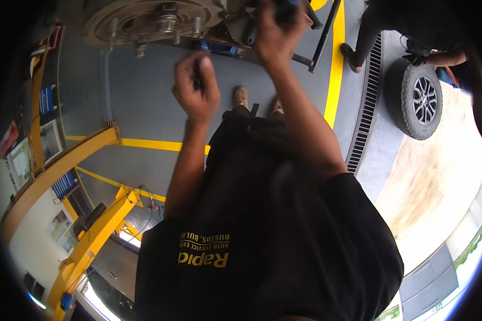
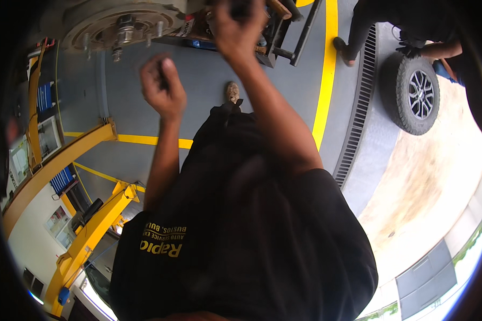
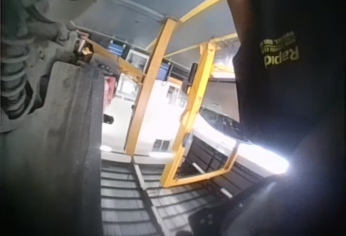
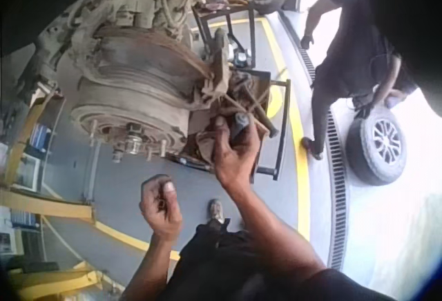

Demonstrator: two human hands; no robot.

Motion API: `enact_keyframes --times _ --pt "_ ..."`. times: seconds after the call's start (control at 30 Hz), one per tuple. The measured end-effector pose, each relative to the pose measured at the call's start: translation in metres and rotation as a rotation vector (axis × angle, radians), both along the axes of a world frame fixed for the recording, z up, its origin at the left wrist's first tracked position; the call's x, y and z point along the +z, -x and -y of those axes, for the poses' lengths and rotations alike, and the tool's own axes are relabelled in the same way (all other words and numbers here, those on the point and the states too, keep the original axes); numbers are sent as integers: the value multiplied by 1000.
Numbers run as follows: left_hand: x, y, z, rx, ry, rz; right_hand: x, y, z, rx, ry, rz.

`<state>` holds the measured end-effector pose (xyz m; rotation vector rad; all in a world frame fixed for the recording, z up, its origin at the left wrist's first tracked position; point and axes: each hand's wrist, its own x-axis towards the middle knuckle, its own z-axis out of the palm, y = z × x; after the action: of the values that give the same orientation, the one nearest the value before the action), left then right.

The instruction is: The person removes a brake caliper from a vehicle's wheel assembly using a wrench and hammer, then installs a new brake pad. The person works on the brake rotor and caliper assembly while the vehicle is elevated on a lift.

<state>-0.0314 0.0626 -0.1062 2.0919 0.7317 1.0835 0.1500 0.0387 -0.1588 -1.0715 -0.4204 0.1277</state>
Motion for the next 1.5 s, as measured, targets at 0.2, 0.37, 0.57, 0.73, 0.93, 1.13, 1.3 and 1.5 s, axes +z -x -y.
enact_keyframes --times 0.2,0.37,0.57,0.73,0.93,1.13,1.3,1.5 --pt "-102 120 11 292 1529 -87 -124 -5 30 -155 543 -289" --pt "-65 107 -2 25 1480 152 -145 21 -61 86 593 -232" --pt "-40 91 -40 -73 1320 202 -85 9 -57 42 1058 -6" --pt "4 75 -55 -283 1264 307 -128 -10 -23 98 1328 552" --pt "32 73 -70 -306 1304 176 -52 57 18 -268 916 466" --pt "82 48 -45 -291 1218 147 101 124 64 -100 618 537" --pt "102 16 -18 -283 1126 212 134 90 85 -43 559 638" --pt "120 -22 17 -216 930 276 150 36 102 43 530 709"
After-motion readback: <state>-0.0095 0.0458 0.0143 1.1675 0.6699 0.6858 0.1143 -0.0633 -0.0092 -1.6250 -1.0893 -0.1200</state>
